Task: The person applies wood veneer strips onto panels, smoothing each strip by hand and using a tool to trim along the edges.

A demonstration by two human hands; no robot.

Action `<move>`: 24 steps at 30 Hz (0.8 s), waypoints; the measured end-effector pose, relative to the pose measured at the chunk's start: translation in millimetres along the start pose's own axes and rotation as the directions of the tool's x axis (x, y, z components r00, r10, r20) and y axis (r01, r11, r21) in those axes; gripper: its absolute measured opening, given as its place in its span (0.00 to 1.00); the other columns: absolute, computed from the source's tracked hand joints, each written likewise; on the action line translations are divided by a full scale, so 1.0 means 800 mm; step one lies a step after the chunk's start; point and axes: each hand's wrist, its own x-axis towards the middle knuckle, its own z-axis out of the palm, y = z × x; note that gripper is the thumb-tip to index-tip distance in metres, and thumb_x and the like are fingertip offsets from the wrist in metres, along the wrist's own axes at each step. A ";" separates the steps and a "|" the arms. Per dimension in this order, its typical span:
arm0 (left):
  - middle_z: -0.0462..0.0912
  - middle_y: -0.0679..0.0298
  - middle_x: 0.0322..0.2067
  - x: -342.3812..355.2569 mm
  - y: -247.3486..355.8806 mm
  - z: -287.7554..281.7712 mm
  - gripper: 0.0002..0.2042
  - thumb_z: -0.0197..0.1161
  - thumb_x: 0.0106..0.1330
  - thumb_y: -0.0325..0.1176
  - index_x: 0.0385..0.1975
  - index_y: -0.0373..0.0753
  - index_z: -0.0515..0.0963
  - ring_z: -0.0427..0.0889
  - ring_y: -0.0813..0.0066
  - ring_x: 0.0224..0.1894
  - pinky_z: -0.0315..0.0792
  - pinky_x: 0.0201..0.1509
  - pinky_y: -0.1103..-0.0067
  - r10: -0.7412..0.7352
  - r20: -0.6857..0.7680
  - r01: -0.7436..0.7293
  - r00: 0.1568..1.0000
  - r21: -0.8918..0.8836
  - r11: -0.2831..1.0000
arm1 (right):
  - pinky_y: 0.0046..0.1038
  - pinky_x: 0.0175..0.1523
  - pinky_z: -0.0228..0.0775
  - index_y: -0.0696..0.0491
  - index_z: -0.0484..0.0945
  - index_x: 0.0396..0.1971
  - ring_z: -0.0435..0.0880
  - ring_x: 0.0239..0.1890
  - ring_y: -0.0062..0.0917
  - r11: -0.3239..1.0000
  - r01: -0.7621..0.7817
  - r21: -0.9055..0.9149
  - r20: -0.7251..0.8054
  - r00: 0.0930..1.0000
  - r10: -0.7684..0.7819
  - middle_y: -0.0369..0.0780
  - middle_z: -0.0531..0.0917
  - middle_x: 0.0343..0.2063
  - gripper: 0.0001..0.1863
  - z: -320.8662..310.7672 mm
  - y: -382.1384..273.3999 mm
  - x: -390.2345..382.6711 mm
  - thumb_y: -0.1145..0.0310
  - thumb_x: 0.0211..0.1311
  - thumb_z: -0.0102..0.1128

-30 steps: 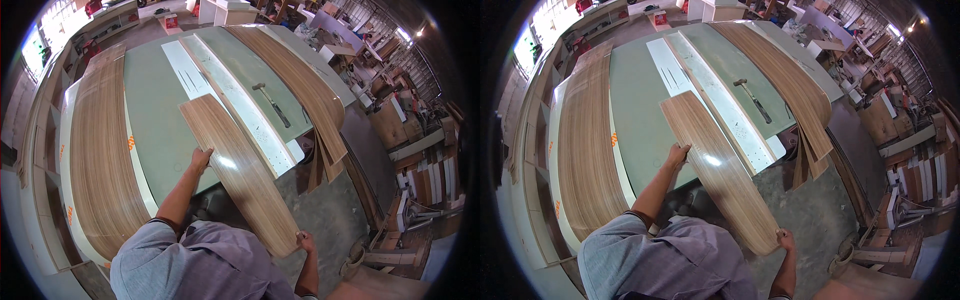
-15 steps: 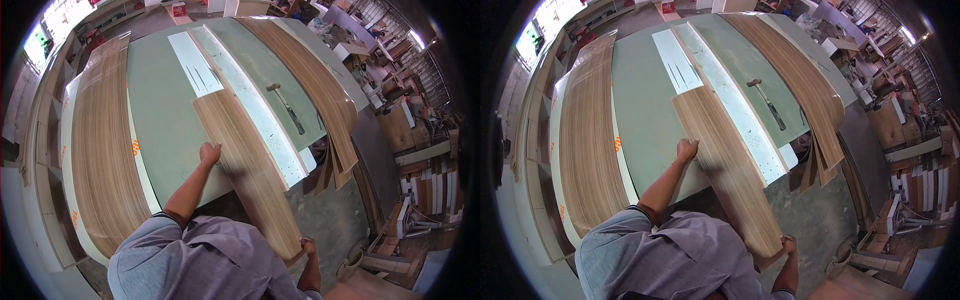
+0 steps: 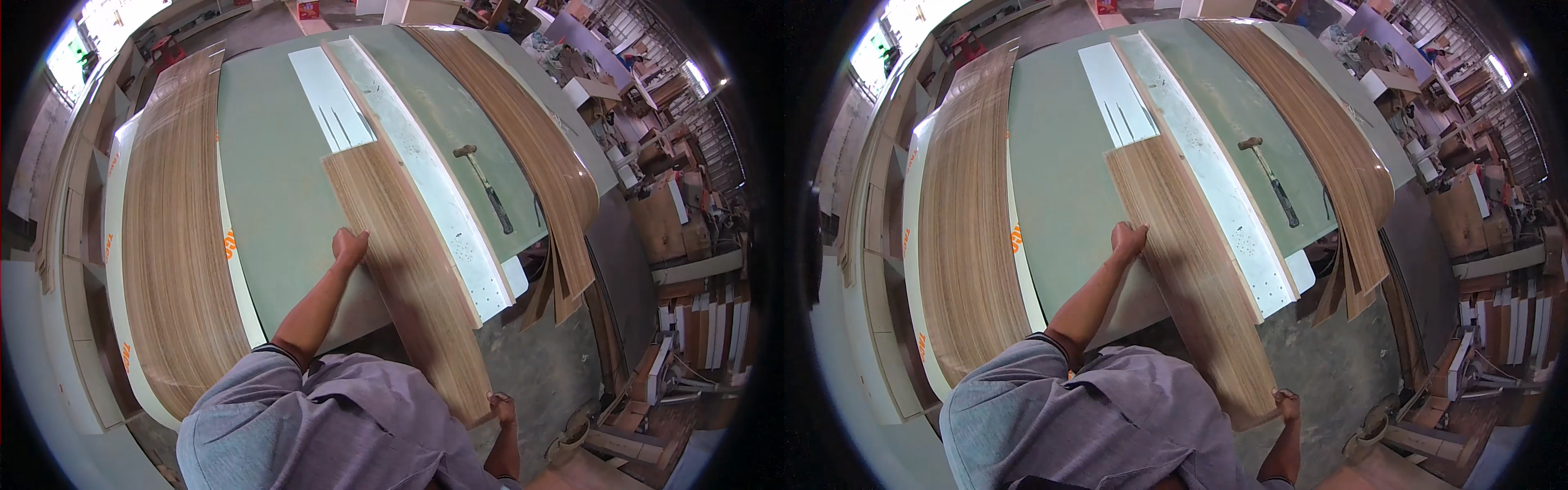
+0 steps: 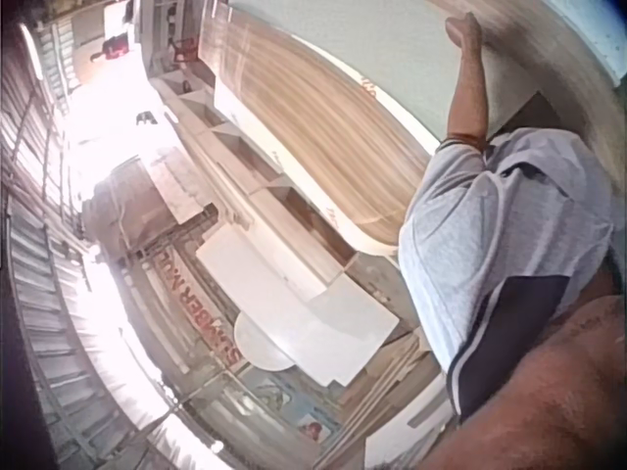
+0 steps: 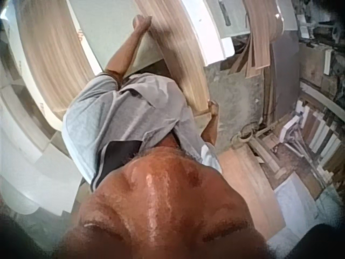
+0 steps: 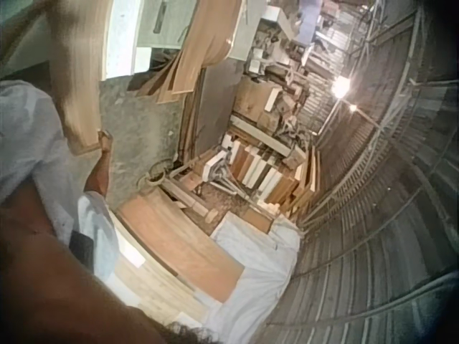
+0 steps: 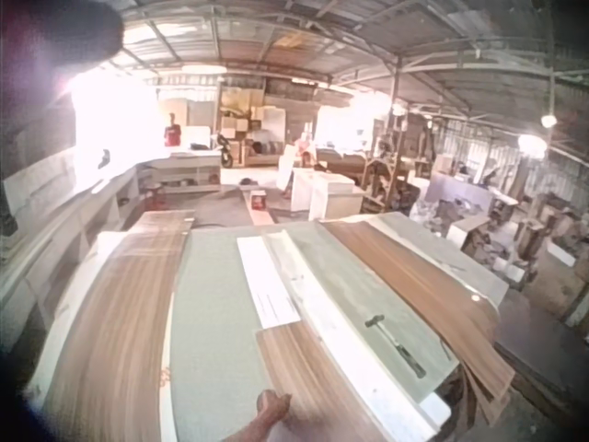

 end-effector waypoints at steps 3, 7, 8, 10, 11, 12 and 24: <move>0.84 0.40 0.33 0.040 -0.020 0.008 0.25 0.70 0.54 0.47 0.33 0.24 0.80 0.86 0.44 0.38 0.79 0.42 0.60 -0.016 0.007 0.016 1.000 0.028 0.999 | 0.23 0.29 0.59 0.51 0.77 0.18 0.68 0.21 0.16 0.999 -0.008 -0.051 0.028 1.000 0.009 0.28 0.73 0.17 0.16 0.008 -0.017 0.005 0.59 0.57 0.71; 0.81 0.44 0.20 0.054 -0.014 0.007 0.23 0.70 0.56 0.47 0.21 0.26 0.78 0.86 0.52 0.24 0.79 0.28 0.62 0.061 -0.087 -0.059 0.994 0.025 0.998 | 0.23 0.30 0.59 0.51 0.78 0.19 0.69 0.22 0.16 0.999 -0.008 -0.049 0.047 0.999 0.010 0.28 0.74 0.18 0.15 0.017 -0.031 0.011 0.59 0.56 0.71; 0.81 0.44 0.20 0.056 -0.008 0.005 0.23 0.70 0.56 0.47 0.21 0.26 0.78 0.86 0.52 0.24 0.79 0.28 0.62 0.058 -0.084 -0.056 0.995 0.023 0.998 | 0.23 0.31 0.60 0.51 0.79 0.19 0.69 0.23 0.16 1.000 0.000 -0.017 0.050 0.999 0.001 0.28 0.74 0.18 0.14 0.020 -0.035 0.012 0.59 0.57 0.71; 0.84 0.40 0.36 0.063 0.005 -0.004 0.24 0.70 0.55 0.47 0.34 0.26 0.81 0.85 0.44 0.42 0.78 0.46 0.60 -0.017 -0.007 0.017 1.000 0.072 0.997 | 0.23 0.32 0.61 0.52 0.80 0.20 0.70 0.23 0.16 1.000 0.008 0.010 0.052 0.999 -0.008 0.28 0.74 0.18 0.14 0.030 -0.044 0.015 0.59 0.58 0.70; 0.84 0.40 0.36 0.066 0.011 -0.008 0.24 0.70 0.55 0.47 0.34 0.26 0.81 0.85 0.44 0.42 0.78 0.46 0.60 -0.020 -0.005 0.021 1.000 0.069 0.997 | 0.25 0.33 0.64 0.53 0.80 0.22 0.73 0.25 0.19 0.997 0.047 -0.054 0.039 0.998 -0.045 0.30 0.77 0.20 0.13 0.035 -0.051 0.016 0.60 0.58 0.69; 0.84 0.40 0.36 0.068 0.017 -0.012 0.24 0.70 0.55 0.47 0.34 0.26 0.81 0.85 0.45 0.42 0.78 0.46 0.60 0.005 -0.022 -0.003 1.000 0.077 0.997 | 0.26 0.35 0.67 0.55 0.81 0.24 0.75 0.26 0.22 0.989 0.084 -0.118 0.026 0.996 -0.081 0.33 0.79 0.21 0.12 0.041 -0.057 0.018 0.61 0.59 0.69; 0.84 0.41 0.34 0.144 0.029 -0.034 0.24 0.69 0.56 0.46 0.35 0.25 0.80 0.86 0.46 0.40 0.79 0.43 0.61 -0.075 0.052 0.079 0.996 -0.073 0.994 | 0.41 0.59 0.66 0.58 0.72 0.56 0.73 0.58 0.46 0.232 0.774 -0.589 0.327 0.490 -0.808 0.52 0.74 0.56 0.30 0.352 -0.391 -0.065 0.60 0.55 0.68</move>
